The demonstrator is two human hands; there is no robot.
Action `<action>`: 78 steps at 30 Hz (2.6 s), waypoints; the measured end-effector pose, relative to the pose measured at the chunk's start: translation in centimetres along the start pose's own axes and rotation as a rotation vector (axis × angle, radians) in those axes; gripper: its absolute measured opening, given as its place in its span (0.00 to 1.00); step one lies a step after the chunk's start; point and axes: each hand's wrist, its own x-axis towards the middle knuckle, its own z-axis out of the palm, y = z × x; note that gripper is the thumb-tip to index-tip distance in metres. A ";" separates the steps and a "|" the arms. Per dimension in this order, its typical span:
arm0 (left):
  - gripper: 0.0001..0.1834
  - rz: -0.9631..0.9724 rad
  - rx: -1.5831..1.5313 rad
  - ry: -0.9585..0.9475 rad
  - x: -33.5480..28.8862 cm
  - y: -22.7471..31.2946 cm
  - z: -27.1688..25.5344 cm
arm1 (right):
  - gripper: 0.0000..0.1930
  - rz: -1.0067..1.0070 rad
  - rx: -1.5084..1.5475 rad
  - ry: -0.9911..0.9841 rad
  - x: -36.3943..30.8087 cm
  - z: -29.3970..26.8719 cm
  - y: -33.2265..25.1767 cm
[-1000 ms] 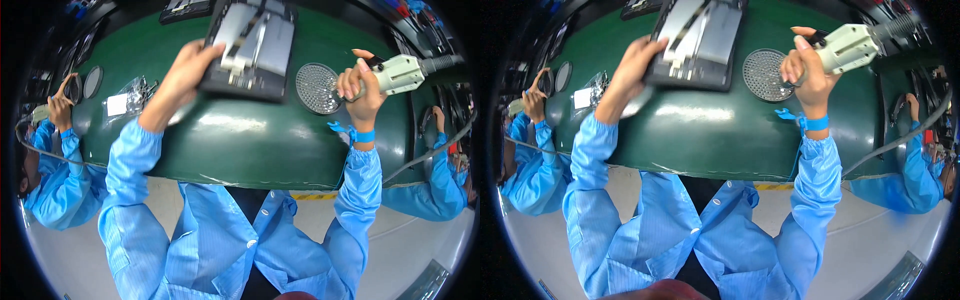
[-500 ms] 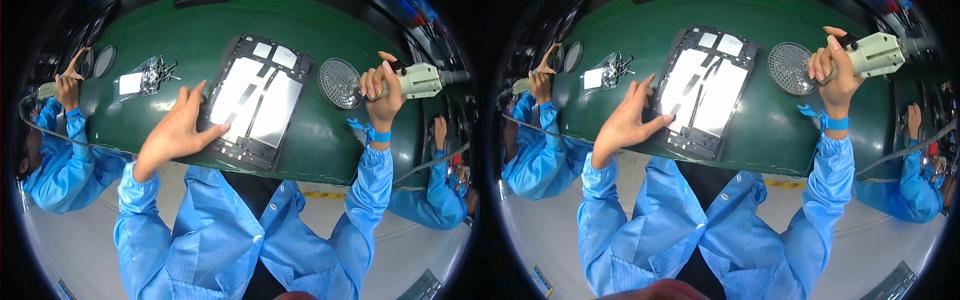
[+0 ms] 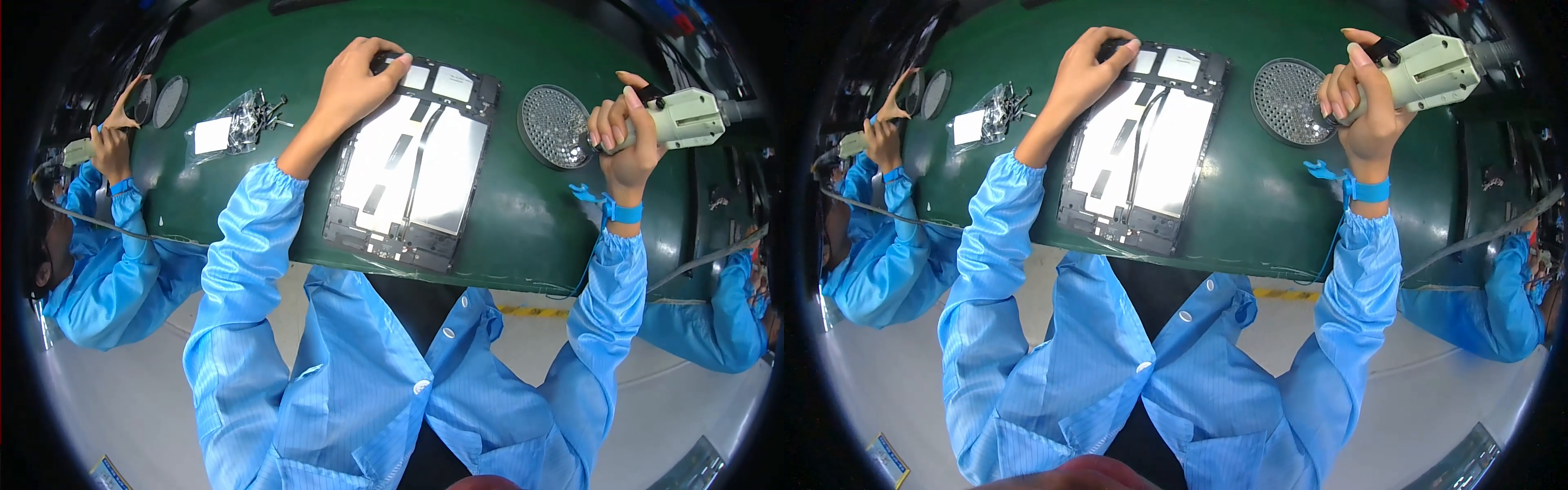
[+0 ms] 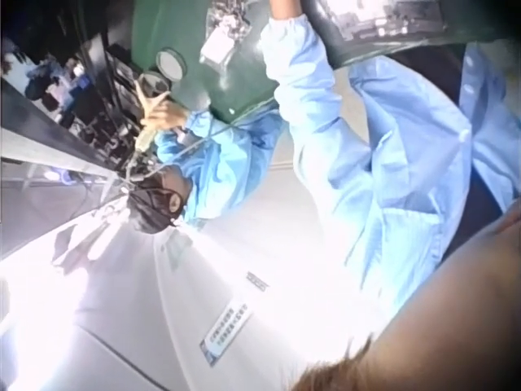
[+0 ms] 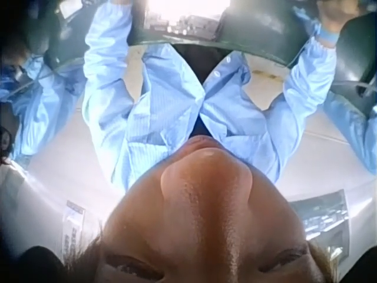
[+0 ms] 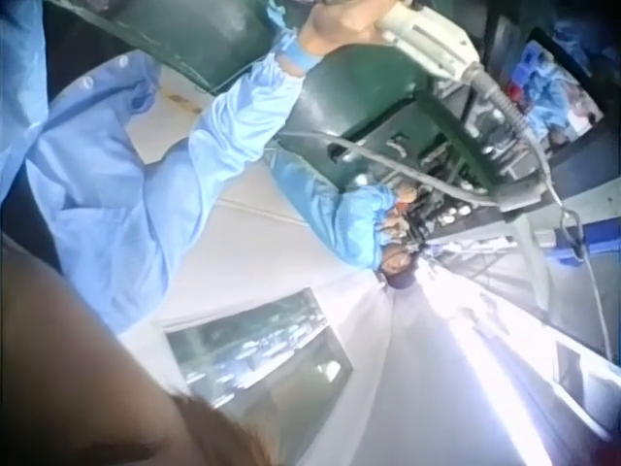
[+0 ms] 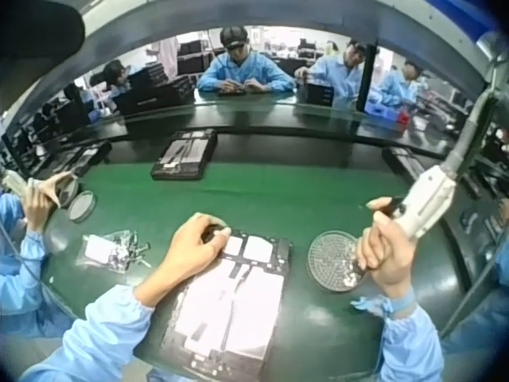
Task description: Assembling electronic components using an electric screwdriver at a factory workbench.
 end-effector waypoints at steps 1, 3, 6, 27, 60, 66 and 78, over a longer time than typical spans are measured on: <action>0.18 0.000 -0.002 -0.005 -0.2 -0.3 0.0 | 0.18 -0.003 -0.003 0.002 0.1 -0.1 0.0; 0.18 -0.011 -0.056 0.037 -0.6 -0.8 0.2 | 0.16 -0.021 0.056 0.003 0.2 -0.2 0.1; 0.17 -0.018 -0.056 0.029 -0.8 -0.4 0.2 | 0.14 -0.034 0.115 0.010 0.1 -0.2 0.2; 0.12 0.171 0.092 0.167 -7.2 -0.4 -8.1 | 0.20 0.033 0.048 -0.050 0.2 -1.7 1.2; 0.12 -0.038 -0.325 -0.365 -1.9 0.3 -4.4 | 0.19 -0.048 0.069 -0.051 -0.6 0.1 0.3; 0.13 0.136 -0.282 -0.290 -1.8 -0.5 -3.5 | 0.19 -0.052 0.068 -0.084 -0.6 -0.3 -0.1; 0.16 -0.053 -0.549 -0.494 -3.8 -0.1 -4.1 | 0.17 -0.023 0.122 -0.170 -0.4 1.3 0.1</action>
